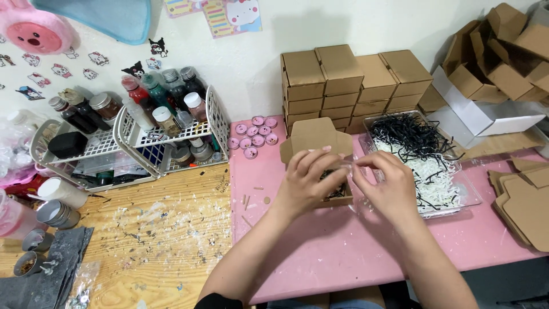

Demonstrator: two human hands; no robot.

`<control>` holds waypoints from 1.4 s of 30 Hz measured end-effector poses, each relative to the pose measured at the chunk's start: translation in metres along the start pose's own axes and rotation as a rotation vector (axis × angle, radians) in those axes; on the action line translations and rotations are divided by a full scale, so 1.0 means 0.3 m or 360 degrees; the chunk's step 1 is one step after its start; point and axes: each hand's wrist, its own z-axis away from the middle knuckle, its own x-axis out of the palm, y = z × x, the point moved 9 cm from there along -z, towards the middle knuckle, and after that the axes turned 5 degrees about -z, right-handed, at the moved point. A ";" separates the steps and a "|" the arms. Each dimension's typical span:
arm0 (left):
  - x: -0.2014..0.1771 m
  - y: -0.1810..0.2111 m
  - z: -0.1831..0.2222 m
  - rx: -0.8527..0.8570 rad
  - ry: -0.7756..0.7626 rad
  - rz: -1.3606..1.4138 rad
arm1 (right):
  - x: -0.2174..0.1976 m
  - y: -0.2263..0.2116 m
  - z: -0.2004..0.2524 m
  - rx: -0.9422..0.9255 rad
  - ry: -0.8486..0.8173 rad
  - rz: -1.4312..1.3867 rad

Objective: Assembling cardboard boxes and filling them with shredded paper and small items.

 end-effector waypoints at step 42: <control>0.103 -0.495 0.137 -0.1157 -0.1418 0.0417 | 0.368 0.008 -0.230 0.0238 -0.1031 -0.0482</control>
